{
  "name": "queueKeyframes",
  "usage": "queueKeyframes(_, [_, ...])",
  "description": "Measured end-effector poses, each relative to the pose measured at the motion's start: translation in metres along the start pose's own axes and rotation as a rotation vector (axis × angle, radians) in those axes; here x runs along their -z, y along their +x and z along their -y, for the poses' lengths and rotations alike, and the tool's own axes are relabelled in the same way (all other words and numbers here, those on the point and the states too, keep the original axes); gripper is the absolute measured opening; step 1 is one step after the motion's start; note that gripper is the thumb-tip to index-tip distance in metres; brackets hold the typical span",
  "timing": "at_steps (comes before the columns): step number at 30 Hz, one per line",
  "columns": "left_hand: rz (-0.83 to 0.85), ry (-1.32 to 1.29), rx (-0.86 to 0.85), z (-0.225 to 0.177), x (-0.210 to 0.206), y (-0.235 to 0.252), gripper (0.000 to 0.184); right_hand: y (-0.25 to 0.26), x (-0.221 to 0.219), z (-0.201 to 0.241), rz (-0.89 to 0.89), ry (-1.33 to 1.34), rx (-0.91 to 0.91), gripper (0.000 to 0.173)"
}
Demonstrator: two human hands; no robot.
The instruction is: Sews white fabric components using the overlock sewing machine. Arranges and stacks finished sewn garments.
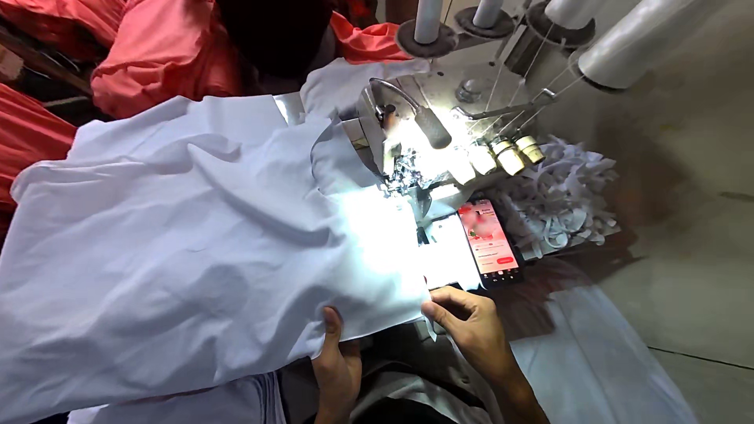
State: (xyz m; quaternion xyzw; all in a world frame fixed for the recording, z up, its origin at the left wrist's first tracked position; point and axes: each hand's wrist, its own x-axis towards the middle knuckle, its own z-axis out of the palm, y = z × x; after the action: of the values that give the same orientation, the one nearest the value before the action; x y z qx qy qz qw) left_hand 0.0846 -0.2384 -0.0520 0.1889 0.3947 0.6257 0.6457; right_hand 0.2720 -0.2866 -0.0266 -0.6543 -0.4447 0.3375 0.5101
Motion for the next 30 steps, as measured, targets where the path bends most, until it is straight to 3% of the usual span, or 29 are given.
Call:
queueKeyframes(10, [0.057, 0.111, -0.02, -0.021, -0.02, 0.025, 0.027, 0.045, -0.009, 0.016, -0.063, 0.013, 0.004, 0.008])
queueKeyframes(15, [0.148, 0.226, -0.049, -0.042, -0.03, 0.054, 0.027, 0.082, -0.011, 0.021, -0.054, -0.029, 0.155, 0.01])
queueKeyframes(19, [0.475, 0.385, -0.029, -0.048, -0.019, 0.079, 0.047, 0.09, -0.011, 0.029, -0.075, -0.105, 0.146, 0.012])
queueKeyframes(23, [0.792, 0.719, 0.124, -0.061, -0.008, 0.095, 0.049, 0.086, -0.016, 0.031, -0.114, -0.152, 0.126, 0.017])
queueKeyframes(25, [1.116, 0.933, 0.121, -0.082, -0.002, 0.102, 0.047, 0.085, -0.019, 0.033, -0.121, -0.148, 0.12, 0.02])
queueKeyframes(27, [1.481, 0.965, 0.07, -0.108, -0.002, 0.112, 0.039, 0.085, -0.022, 0.034, -0.131, -0.147, 0.109, 0.029])
queueKeyframes(28, [1.553, 0.866, 0.031, -0.117, -0.004, 0.118, 0.036, 0.086, -0.023, 0.035, -0.143, -0.157, 0.1, 0.032])
queueKeyframes(30, [1.367, 0.669, -0.138, -0.129, -0.017, 0.126, 0.031, 0.084, -0.024, 0.037, -0.147, -0.136, 0.067, 0.035])
